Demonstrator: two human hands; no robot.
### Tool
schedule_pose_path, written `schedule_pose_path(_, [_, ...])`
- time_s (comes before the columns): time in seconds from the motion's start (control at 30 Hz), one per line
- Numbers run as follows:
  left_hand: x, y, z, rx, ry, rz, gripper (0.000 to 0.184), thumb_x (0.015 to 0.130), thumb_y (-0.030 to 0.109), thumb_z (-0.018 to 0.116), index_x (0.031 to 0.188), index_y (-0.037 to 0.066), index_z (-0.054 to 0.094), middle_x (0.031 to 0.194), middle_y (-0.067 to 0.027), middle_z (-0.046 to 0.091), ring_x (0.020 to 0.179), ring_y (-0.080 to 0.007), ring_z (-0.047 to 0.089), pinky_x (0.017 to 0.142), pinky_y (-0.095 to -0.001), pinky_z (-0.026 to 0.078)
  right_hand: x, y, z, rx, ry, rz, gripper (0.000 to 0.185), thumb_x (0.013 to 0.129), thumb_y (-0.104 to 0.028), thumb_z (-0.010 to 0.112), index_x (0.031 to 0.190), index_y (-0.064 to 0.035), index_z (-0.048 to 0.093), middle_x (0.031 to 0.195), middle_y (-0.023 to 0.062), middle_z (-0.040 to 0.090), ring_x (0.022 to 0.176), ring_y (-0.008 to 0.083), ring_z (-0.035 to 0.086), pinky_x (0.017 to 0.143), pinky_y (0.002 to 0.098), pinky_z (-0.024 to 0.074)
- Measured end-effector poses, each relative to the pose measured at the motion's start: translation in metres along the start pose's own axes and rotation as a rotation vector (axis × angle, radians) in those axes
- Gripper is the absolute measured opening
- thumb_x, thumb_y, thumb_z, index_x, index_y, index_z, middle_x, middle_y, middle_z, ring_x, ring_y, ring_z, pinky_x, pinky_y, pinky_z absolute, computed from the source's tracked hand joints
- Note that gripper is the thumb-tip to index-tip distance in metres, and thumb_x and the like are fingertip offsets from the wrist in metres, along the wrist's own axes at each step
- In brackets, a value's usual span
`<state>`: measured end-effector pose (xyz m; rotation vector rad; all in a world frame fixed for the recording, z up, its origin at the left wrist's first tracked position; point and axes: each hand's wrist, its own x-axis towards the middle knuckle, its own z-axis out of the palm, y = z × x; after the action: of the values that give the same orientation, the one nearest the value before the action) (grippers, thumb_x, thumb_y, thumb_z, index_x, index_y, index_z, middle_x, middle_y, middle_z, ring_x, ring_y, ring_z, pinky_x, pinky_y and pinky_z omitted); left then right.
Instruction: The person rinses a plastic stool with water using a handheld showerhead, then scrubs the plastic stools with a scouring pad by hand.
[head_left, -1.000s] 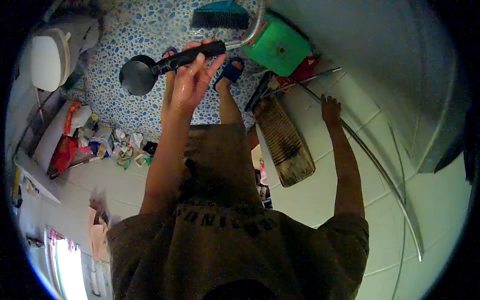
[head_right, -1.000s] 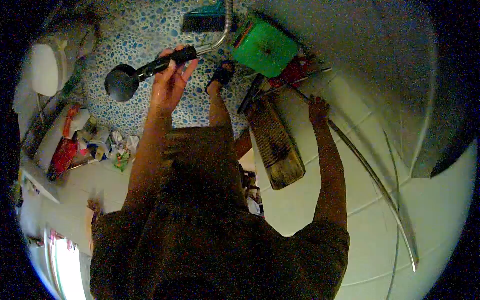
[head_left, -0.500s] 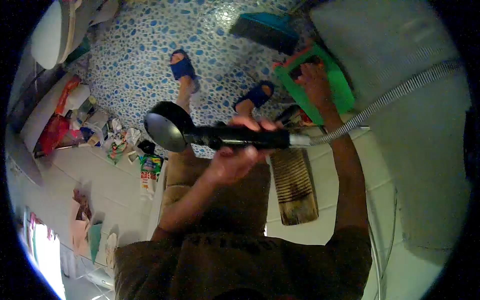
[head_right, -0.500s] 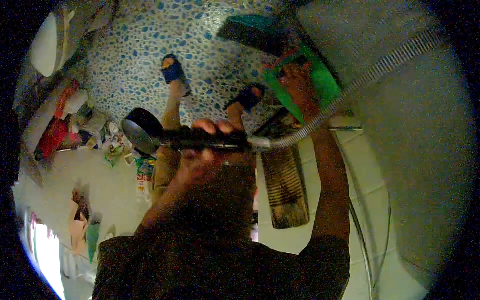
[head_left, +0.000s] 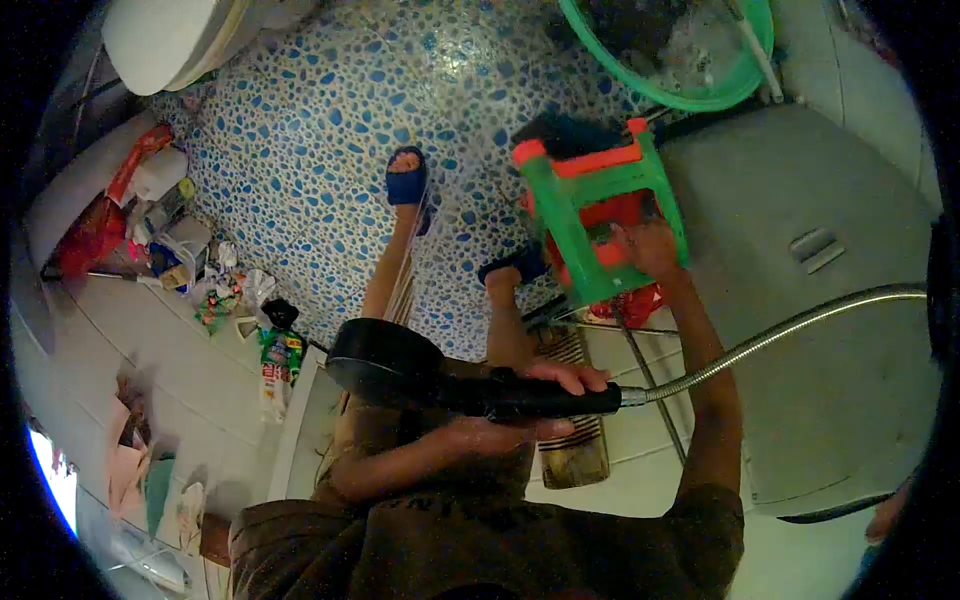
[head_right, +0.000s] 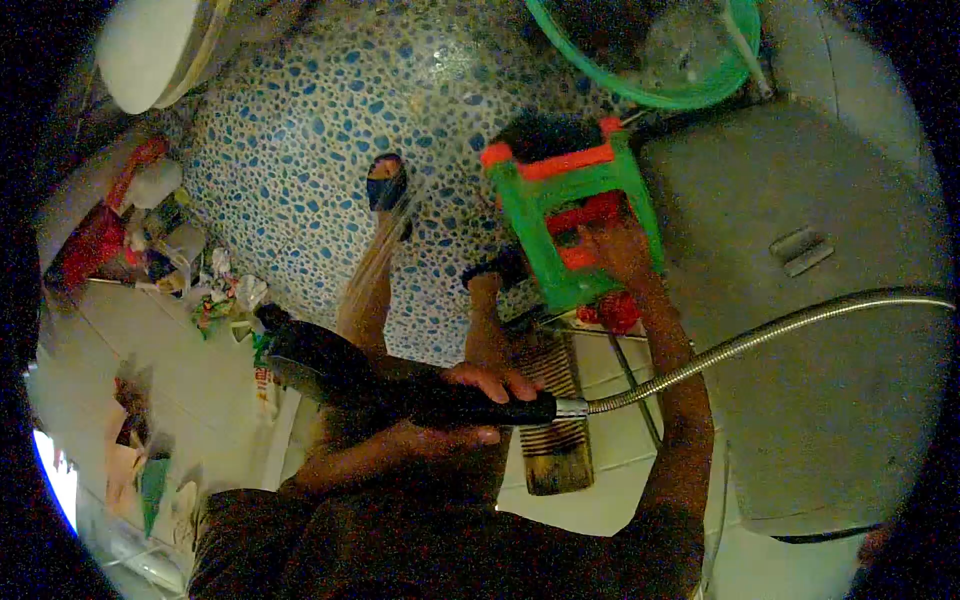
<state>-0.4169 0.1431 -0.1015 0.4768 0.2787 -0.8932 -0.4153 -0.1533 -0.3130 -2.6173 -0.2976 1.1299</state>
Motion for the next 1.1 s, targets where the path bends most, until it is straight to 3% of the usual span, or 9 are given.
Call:
schedule_pose_path(0.13, [0.002, 0.048, -0.017, 0.096, -0.01, 0.148, 0.039, 0.082, -0.004, 0.065, 0.116, 0.008, 0.048, 0.124, -0.0196, 0.052, 0.127, -0.0347, 0.042, 0.11, -0.0543, 0.027, 0.095, -0.039, -0.047, 0.477, 0.047, 0.266, 0.045, 0.095, -0.039, 0.051, 0.079, 0.0021, 0.063, 0.068, 0.0156, 0.062, 0.063, 0.0325, 0.056, 0.063, 0.0405, 0.0434])
schedule_pose_path(0.23, [0.017, 0.109, -0.03, 0.123, 0.085, 0.116, 0.036, 0.084, -0.002, 0.063, 0.115, 0.007, 0.047, 0.123, -0.0182, 0.051, 0.127, -0.0329, 0.043, 0.11, -0.0518, 0.028, 0.202, -0.05, -0.014, 0.857, 0.249, 0.123, 0.048, 0.096, -0.042, 0.048, 0.117, -0.0005, 0.06, 0.105, 0.0186, 0.064, 0.091, 0.0299, 0.061, 0.078, 0.0424, 0.0478])
schedule_pose_path(0.47, [0.069, 0.124, -0.092, 0.105, 0.29, 0.375, 0.036, 0.084, -0.006, 0.062, 0.116, 0.004, 0.048, 0.125, -0.0154, 0.051, 0.119, -0.022, 0.05, 0.104, -0.038, 0.039, 0.362, -0.146, -0.028, 1.403, 0.497, 0.164, 0.044, 0.098, -0.037, 0.046, 0.121, -0.0013, 0.059, 0.109, 0.0111, 0.063, 0.096, 0.0246, 0.059, 0.082, 0.0381, 0.047])
schedule_pose_path(0.53, [0.086, 0.117, -0.109, 0.057, 0.267, 0.402, 0.037, 0.084, -0.006, 0.062, 0.117, 0.004, 0.047, 0.125, -0.0156, 0.051, 0.118, -0.0222, 0.05, 0.103, -0.0375, 0.039, 0.391, -0.152, -0.047, 1.794, 0.284, 0.501, 0.043, 0.099, -0.035, 0.044, 0.126, -0.0032, 0.056, 0.112, 0.0107, 0.062, 0.1, 0.0237, 0.057, 0.083, 0.0372, 0.047])
schedule_pose_path(0.63, [0.105, 0.089, -0.132, -0.019, 0.22, 0.411, 0.039, 0.085, -0.005, 0.062, 0.119, 0.003, 0.046, 0.125, -0.0153, 0.05, 0.119, -0.023, 0.049, 0.104, -0.0368, 0.038, 0.401, -0.147, -0.04, 1.862, 0.458, 0.464, 0.036, 0.096, -0.024, 0.048, 0.123, -0.0017, 0.056, 0.111, 0.0115, 0.062, 0.101, 0.023, 0.057, 0.082, 0.0384, 0.0478])
schedule_pose_path(0.7, [0.113, 0.076, -0.14, -0.034, 0.201, 0.411, 0.04, 0.085, -0.004, 0.063, 0.12, 0.003, 0.046, 0.125, -0.015, 0.05, 0.12, -0.0235, 0.048, 0.104, -0.0367, 0.037, 0.421, -0.094, 0.005, 1.643, 0.523, 0.136, 0.034, 0.094, -0.019, 0.05, 0.122, -0.0016, 0.056, 0.114, 0.0123, 0.061, 0.101, 0.0248, 0.057, 0.081, 0.0396, 0.0485])
schedule_pose_path(0.9, [0.147, 0.086, -0.139, 0.034, 0.127, 0.381, 0.042, 0.082, -0.002, 0.066, 0.119, 0.004, 0.047, 0.122, -0.0142, 0.052, 0.123, -0.0245, 0.045, 0.105, -0.0391, 0.035, 0.423, 0.044, 0.073, 0.888, 0.86, 0.247, 0.038, 0.086, -0.011, 0.057, 0.123, -0.0067, 0.055, 0.122, 0.0156, 0.057, 0.108, 0.0317, 0.053, 0.078, 0.0425, 0.048])
schedule_pose_path(1.0, [0.162, 0.085, -0.148, 0.041, 0.11, 0.39, 0.043, 0.081, -0.001, 0.067, 0.119, 0.004, 0.048, 0.122, -0.0149, 0.052, 0.122, -0.0256, 0.046, 0.105, -0.0403, 0.035, 0.438, 0.065, 0.073, -0.106, 0.863, -0.048, 0.04, 0.083, -0.008, 0.06, 0.123, -0.0094, 0.054, 0.121, 0.0176, 0.056, 0.108, 0.0352, 0.052, 0.075, 0.0435, 0.0479])
schedule_pose_path(1.1, [0.171, 0.081, -0.145, 0.047, 0.116, 0.396, 0.044, 0.081, 0.0, 0.068, 0.119, 0.004, 0.049, 0.122, -0.0156, 0.052, 0.122, -0.0268, 0.046, 0.104, -0.0415, 0.035, 0.449, 0.08, 0.123, 0.362, 0.88, 0.052, 0.035, 0.085, -0.008, 0.06, 0.118, -0.009, 0.053, 0.107, 0.0165, 0.055, 0.096, 0.0313, 0.053, 0.073, 0.0403, 0.0461])
